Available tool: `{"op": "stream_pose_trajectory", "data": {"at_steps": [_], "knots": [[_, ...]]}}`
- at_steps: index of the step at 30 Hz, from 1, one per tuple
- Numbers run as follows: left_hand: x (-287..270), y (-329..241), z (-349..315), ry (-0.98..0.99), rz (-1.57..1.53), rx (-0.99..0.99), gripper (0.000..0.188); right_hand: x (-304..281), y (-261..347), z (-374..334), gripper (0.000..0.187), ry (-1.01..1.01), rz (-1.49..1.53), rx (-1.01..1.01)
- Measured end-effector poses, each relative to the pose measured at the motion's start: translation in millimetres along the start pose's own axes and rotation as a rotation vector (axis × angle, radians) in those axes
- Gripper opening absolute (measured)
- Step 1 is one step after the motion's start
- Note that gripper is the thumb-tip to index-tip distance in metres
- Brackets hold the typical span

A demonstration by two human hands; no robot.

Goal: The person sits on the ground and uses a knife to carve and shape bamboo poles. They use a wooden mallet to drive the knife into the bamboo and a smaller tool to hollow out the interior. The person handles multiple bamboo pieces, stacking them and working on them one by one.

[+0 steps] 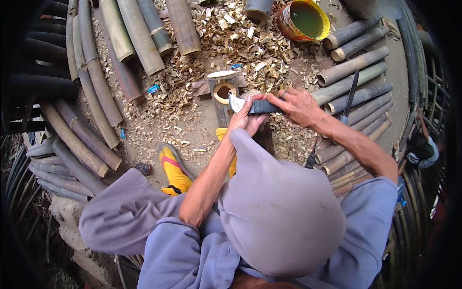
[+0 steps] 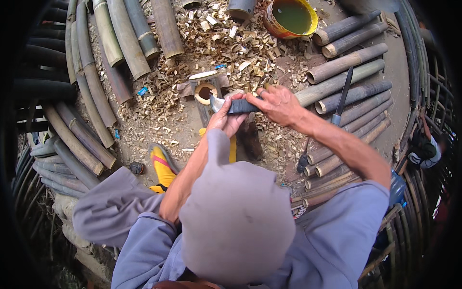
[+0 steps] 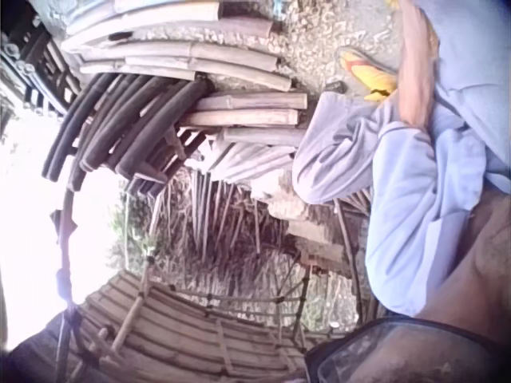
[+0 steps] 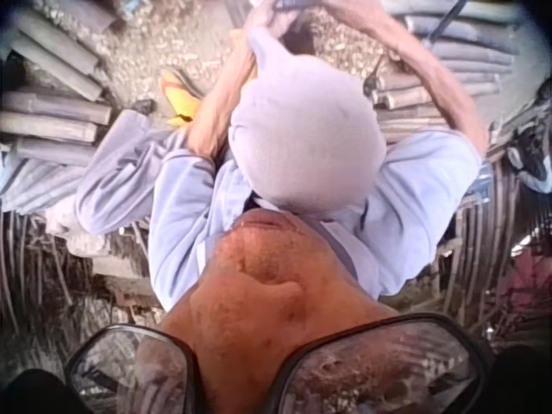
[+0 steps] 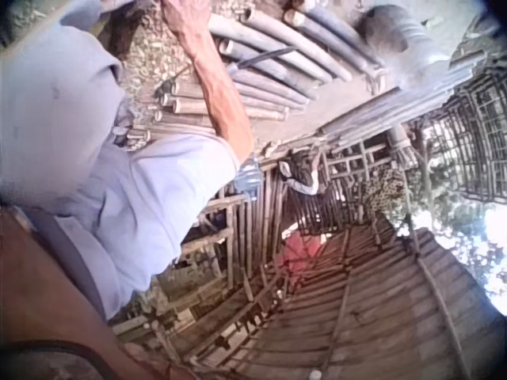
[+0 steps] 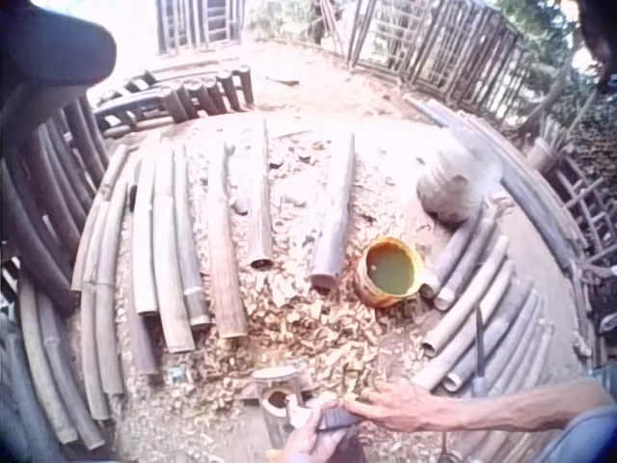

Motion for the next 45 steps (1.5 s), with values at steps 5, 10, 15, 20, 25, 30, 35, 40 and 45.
{"op": "stream_pose_trajectory", "data": {"at_steps": [5, 10, 15, 20, 25, 30, 35, 40, 45], "knots": [[7, 3, -8, -0.063, -0.072, -0.015, 0.035, -5, -16, 10, 0.05, 0.14, 0.139, -0.026], [2, -22, -32, -0.332, 0.123, -0.267, 0.031, 9, 17, 15, 0.059, 0.282, 0.405, 0.241], [-1, -65, -44, -0.649, 0.66, -0.486, 0.026, 62, 86, 19, 0.044, -0.138, 0.991, 0.578], [9, -57, -45, -0.67, 0.834, -0.41, 0.026, 80, 119, 3, 0.042, -0.461, 1.008, 0.628], [12, -51, -11, -0.528, 0.783, -0.14, 0.026, 47, 56, 11, 0.045, -0.237, 0.653, 0.713], [27, -40, -9, -0.311, 0.283, 0.024, 0.026, 3, -4, 35, 0.04, 0.184, 0.279, 0.388], [26, -48, -4, 0.016, -0.278, 0.132, 0.028, -45, -26, 101, 0.013, 0.117, -0.243, -0.07], [29, -33, 8, 0.203, -0.551, 0.142, 0.031, -49, -34, 117, 0.012, 0.306, -0.247, -0.284], [40, -17, -12, -0.289, -0.264, 0.028, 0.026, -18, -41, 70, 0.029, 0.427, 0.191, 0.019]]}}
Point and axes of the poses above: each hand's wrist, its own z-axis towards the middle knuckle, its own x-axis out of the palm, y = z × x, the point moved 4 cm from there along z, towards the middle knuckle, and after that the axes turned 11 degrees about -x, right-handed, at the moved point
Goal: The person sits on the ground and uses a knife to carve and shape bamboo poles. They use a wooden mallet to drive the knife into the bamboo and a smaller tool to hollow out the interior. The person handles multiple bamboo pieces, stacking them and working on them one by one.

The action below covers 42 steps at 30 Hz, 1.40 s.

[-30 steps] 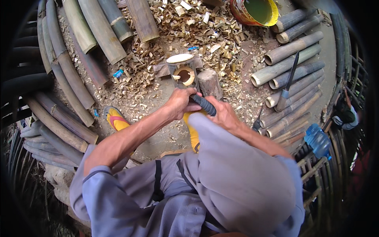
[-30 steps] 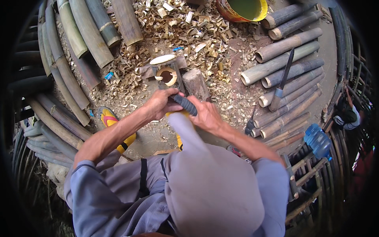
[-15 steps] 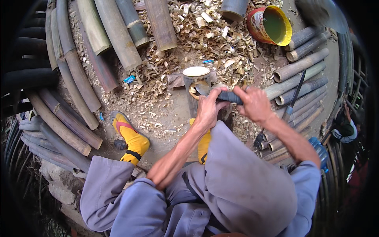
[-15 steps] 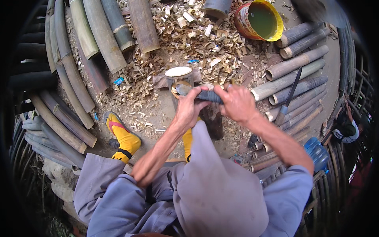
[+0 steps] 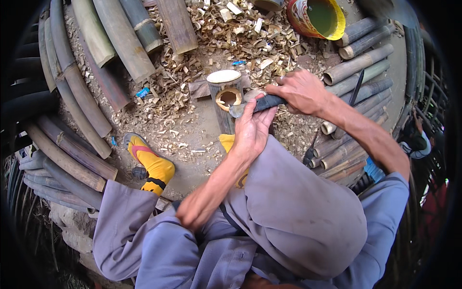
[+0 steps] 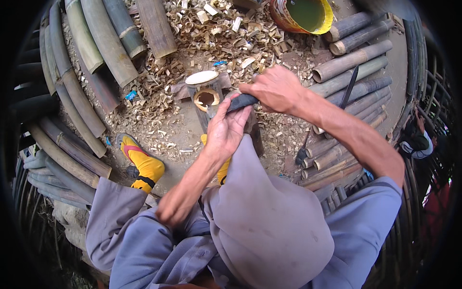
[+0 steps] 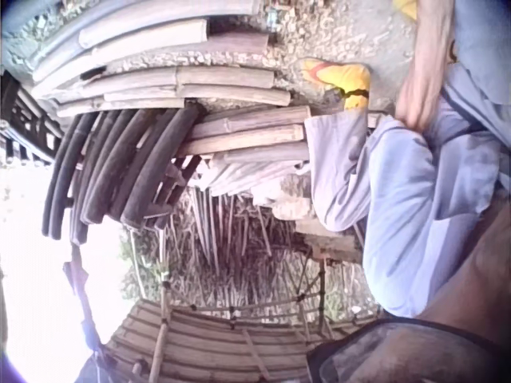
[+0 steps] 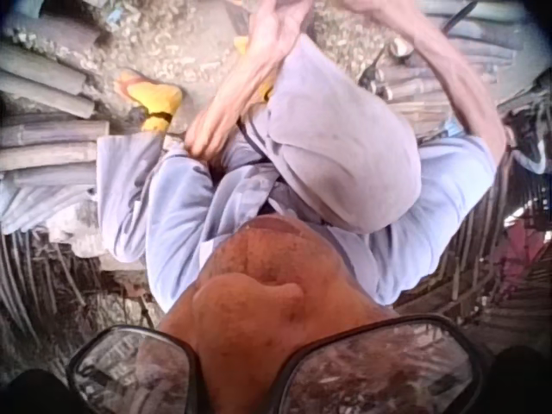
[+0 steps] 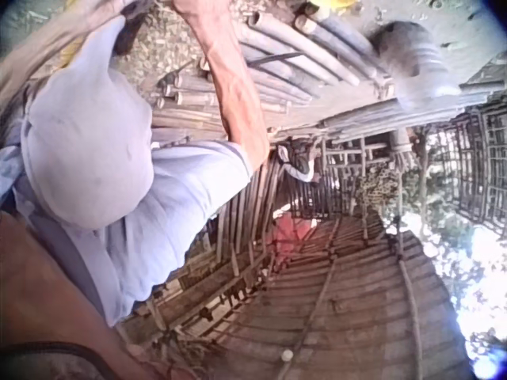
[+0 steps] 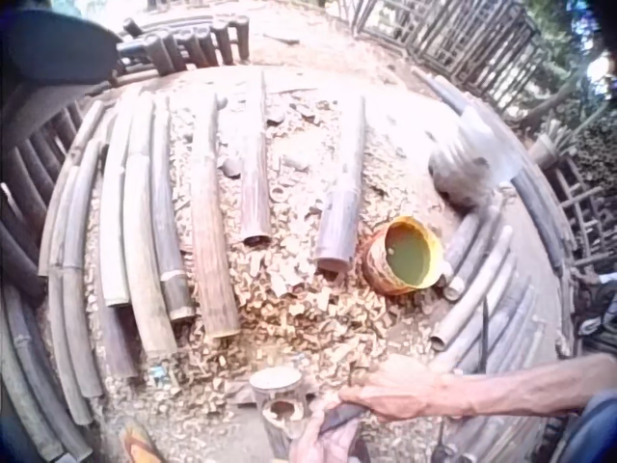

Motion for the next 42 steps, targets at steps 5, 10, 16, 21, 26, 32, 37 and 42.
{"op": "stream_pose_trajectory", "data": {"at_steps": [5, 10, 16, 21, 26, 32, 37, 42], "knots": [[-20, -26, -12, -0.306, 0.553, -0.2, 0.021, 86, 51, -17, 0.031, -0.194, 0.663, 0.329], [-15, -66, -22, -0.47, 1.234, -0.353, 0.027, 116, 132, 4, 0.028, -0.599, 1.326, 0.546], [-8, -41, 3, -0.216, 0.912, -0.031, 0.026, 90, 64, -19, 0.033, -0.585, 0.56, 0.481], [-4, -28, 16, 0.135, 0.304, 0.105, 0.029, 25, 1, -3, 0.021, -0.255, -0.05, 0.128], [-3, -40, 18, 0.472, -0.29, 0.043, 0.03, -54, 9, 69, 0.009, -0.057, -0.532, -0.13], [-2, -44, 8, -0.152, 0.752, -0.084, 0.025, 53, 52, -23, 0.029, -0.417, 0.534, 0.543], [0, -46, 2, 0.036, 0.441, -0.113, 0.029, 1, 33, -11, 0.024, -0.183, 0.296, 0.453], [-5, -41, 8, 0.362, 0.001, -0.024, 0.037, -34, 13, 41, 0.017, -0.362, -0.354, -0.049]]}}
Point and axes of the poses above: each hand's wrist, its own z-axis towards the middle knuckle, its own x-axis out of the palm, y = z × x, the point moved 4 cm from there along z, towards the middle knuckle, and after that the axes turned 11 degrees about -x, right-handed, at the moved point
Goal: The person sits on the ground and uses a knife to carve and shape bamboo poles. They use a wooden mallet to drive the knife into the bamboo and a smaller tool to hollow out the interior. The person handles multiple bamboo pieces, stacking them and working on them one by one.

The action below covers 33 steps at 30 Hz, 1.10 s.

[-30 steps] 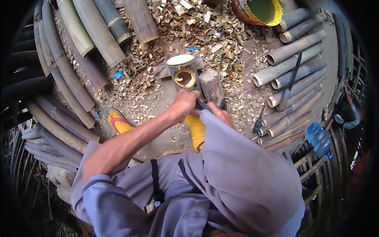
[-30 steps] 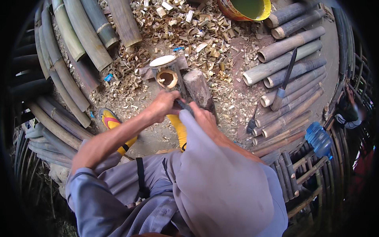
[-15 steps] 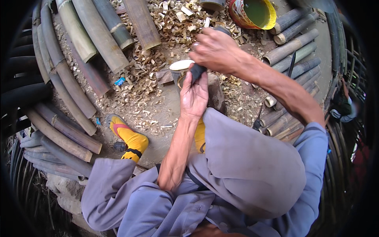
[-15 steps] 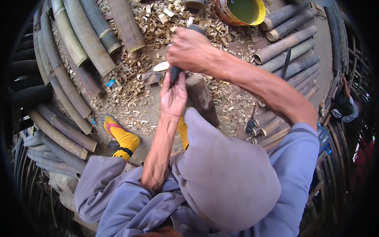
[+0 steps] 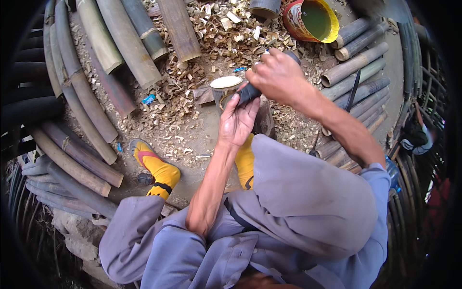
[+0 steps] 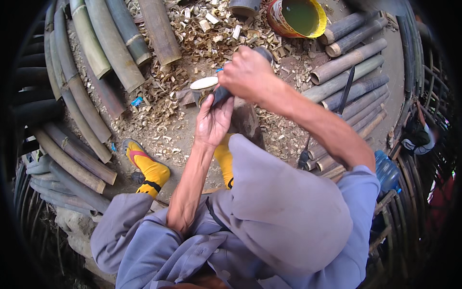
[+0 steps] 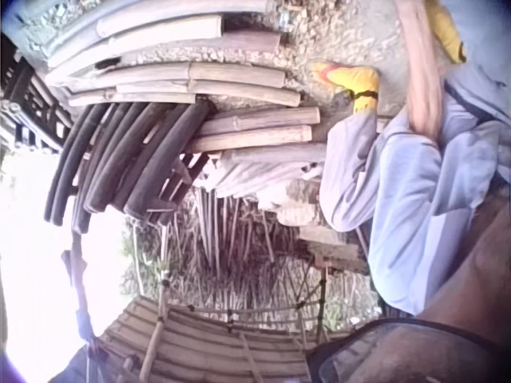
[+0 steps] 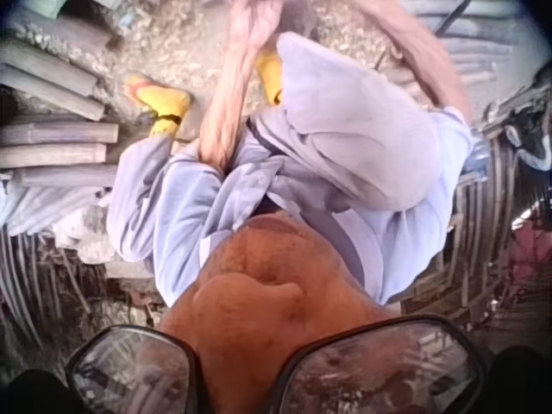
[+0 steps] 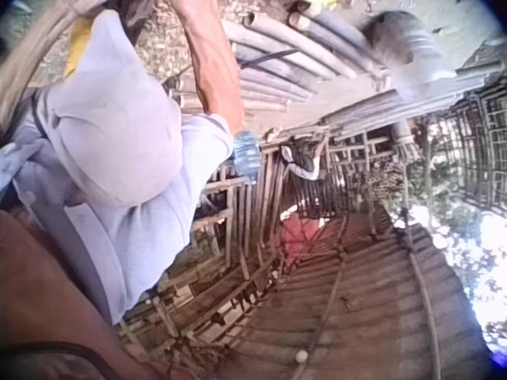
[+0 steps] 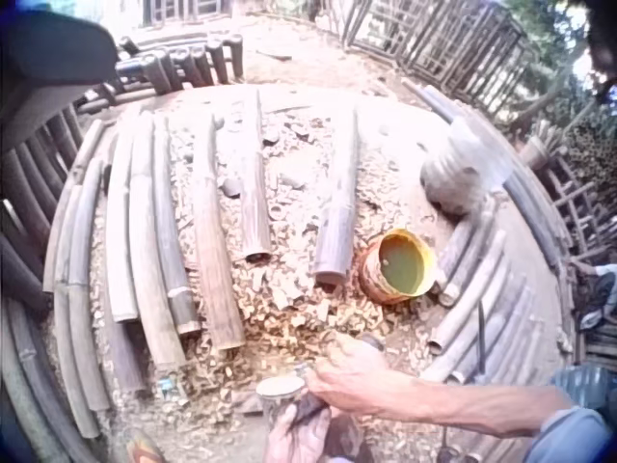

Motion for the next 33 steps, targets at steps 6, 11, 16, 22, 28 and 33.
{"op": "stream_pose_trajectory", "data": {"at_steps": [6, 11, 16, 22, 28, 33], "knots": [[1, 45, -35, 0.047, 0.566, -0.172, 0.075, 36, 47, -82, 0.028, 0.124, 1.22, 0.529], [48, 1, -36, -0.26, 1.212, 0.182, 0.071, -48, 51, -60, 0.055, -0.165, 0.87, 0.634], [81, -92, -83, -0.38, 2.339, 0.199, 0.045, -64, 77, -9, 0.045, -0.489, 0.297, 0.227], [74, -133, -118, -0.401, 2.875, -0.312, 0.039, 21, 132, 56, 0.046, -0.618, 0.692, 0.138], [109, -167, -69, -0.037, 3.11, 0.076, 0.018, 27, 113, 86, 0.044, -0.48, 1.179, 0.374], [51, -154, -100, -0.519, 2.782, -0.048, 0.024, 44, 115, 79, 0.038, -0.287, 1.139, 0.088]]}}
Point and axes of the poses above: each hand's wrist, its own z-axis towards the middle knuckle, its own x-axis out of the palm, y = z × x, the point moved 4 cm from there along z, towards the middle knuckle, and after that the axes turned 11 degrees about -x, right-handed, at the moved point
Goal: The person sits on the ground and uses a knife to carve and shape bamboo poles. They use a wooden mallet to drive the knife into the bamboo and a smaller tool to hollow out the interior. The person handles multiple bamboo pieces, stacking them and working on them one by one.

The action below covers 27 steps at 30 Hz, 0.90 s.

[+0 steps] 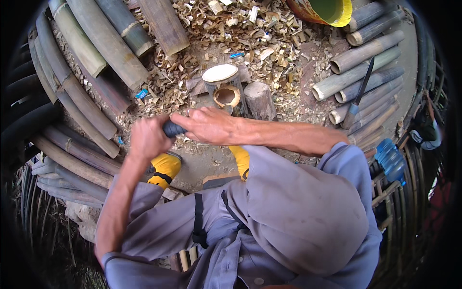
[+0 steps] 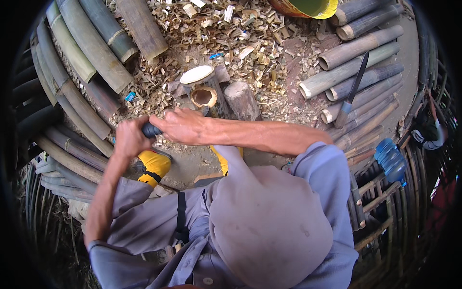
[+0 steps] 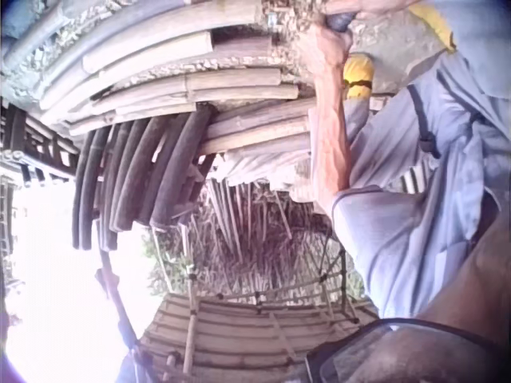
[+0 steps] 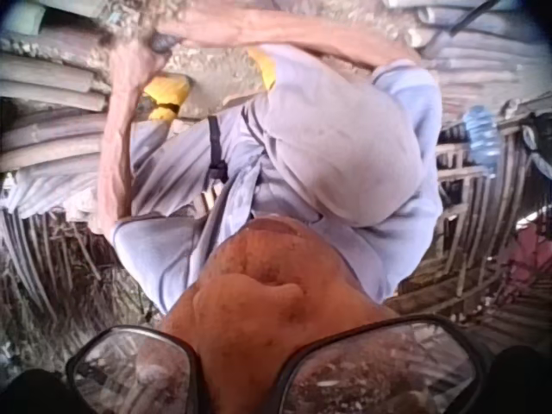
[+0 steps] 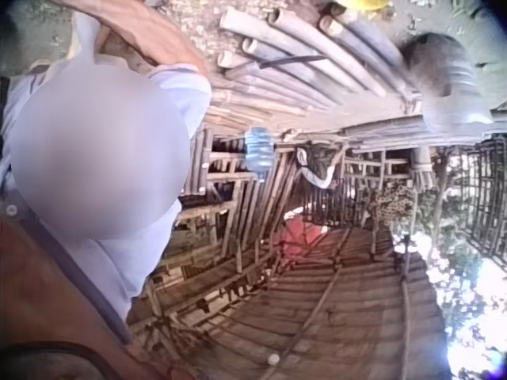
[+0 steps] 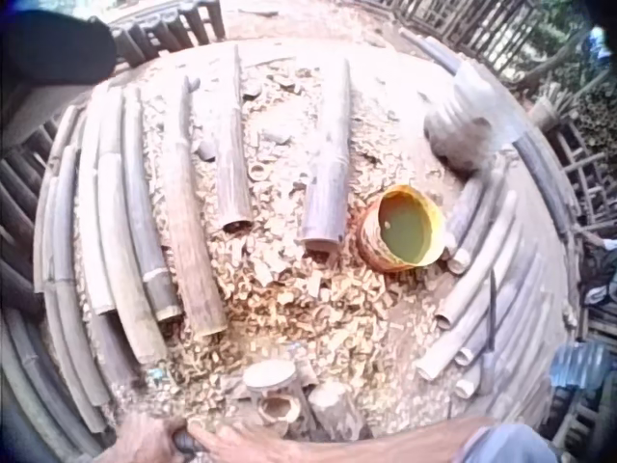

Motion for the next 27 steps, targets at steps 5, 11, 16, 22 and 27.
{"op": "stream_pose_trajectory", "data": {"at_steps": [5, 11, 16, 22, 27], "knots": [[125, -36, -63, -0.059, -0.463, -0.248, 0.039, 16, 0, -36, 0.025, 0.736, -0.274, -0.157], [-55, -10, 27, -0.099, 0.314, 0.46, 0.018, -5, 11, 7, 0.054, -0.485, -0.068, 0.026], [-44, -11, 20, 0.004, 0.26, 0.202, 0.018, -9, 9, -1, 0.054, -0.266, 0.07, 0.089], [102, -29, -69, -0.056, -0.361, -0.253, 0.039, 14, 6, -34, 0.042, 0.583, -0.232, -0.028], [-3, 1, 0, -0.073, 0.096, 0.238, 0.023, 5, 8, -10, 0.045, -0.176, -0.071, 0.055]]}}
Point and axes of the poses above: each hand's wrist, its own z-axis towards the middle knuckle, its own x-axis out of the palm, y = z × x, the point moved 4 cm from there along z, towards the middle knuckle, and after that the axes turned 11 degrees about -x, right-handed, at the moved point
